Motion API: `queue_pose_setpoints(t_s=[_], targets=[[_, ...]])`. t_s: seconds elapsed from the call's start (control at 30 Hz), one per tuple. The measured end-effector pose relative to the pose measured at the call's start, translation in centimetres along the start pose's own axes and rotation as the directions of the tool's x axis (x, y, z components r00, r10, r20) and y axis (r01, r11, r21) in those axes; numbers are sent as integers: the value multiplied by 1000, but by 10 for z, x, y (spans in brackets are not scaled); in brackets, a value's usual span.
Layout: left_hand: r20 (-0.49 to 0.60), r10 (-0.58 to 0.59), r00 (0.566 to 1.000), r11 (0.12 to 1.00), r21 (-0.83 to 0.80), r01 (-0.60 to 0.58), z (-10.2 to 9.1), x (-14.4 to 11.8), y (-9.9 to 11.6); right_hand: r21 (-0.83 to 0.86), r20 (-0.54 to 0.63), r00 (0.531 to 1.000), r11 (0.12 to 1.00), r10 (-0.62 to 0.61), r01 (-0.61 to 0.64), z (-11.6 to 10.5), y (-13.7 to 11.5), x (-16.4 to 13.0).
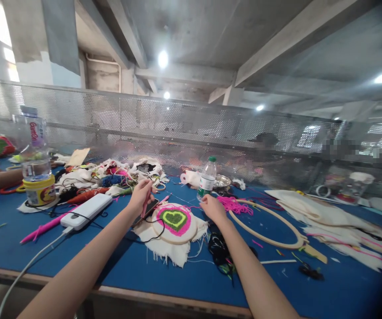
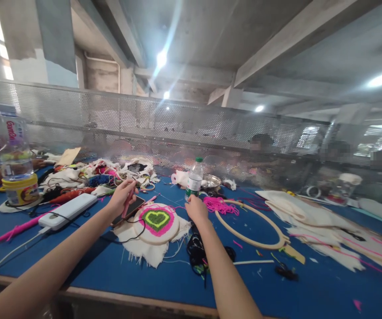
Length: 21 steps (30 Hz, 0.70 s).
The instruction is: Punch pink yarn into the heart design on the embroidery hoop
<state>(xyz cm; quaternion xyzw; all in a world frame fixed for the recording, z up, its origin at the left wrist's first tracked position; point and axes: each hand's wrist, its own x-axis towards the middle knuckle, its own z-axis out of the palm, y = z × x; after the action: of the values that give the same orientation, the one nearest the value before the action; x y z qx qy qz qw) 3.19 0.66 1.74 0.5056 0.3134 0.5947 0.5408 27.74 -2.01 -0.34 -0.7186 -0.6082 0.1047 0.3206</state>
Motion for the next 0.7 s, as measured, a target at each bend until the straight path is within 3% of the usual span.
queue_pose_setpoints(t_s=[0.17,0.33,0.4,0.47,0.53,0.6,0.67,0.7], targets=[[32,-154,987,986,-55,156,-2,3,-3,-162,-16,999,986,-39,36,14,15,7],[78,-168,983,983,-62,173,-4,5,-5,-280,49,994,954,-98,108,21,13,5],[76,-69,995,997,-15,70,1,0,-2,-292,77,990,947,-114,132,23,12,4],[73,147,986,985,80,-153,8,-7,9,-297,95,987,943,-128,151,26,12,4],[131,372,919,889,233,-393,15,-14,29,-308,121,982,935,-143,175,30,13,5],[236,520,821,721,394,-570,14,-19,59,-314,154,976,928,-157,199,33,16,6],[377,589,715,492,534,-687,-1,-23,95,-323,177,970,921,-169,219,35,19,9],[431,544,720,418,604,-678,-15,-26,114,-332,182,968,916,-171,224,36,20,10]])
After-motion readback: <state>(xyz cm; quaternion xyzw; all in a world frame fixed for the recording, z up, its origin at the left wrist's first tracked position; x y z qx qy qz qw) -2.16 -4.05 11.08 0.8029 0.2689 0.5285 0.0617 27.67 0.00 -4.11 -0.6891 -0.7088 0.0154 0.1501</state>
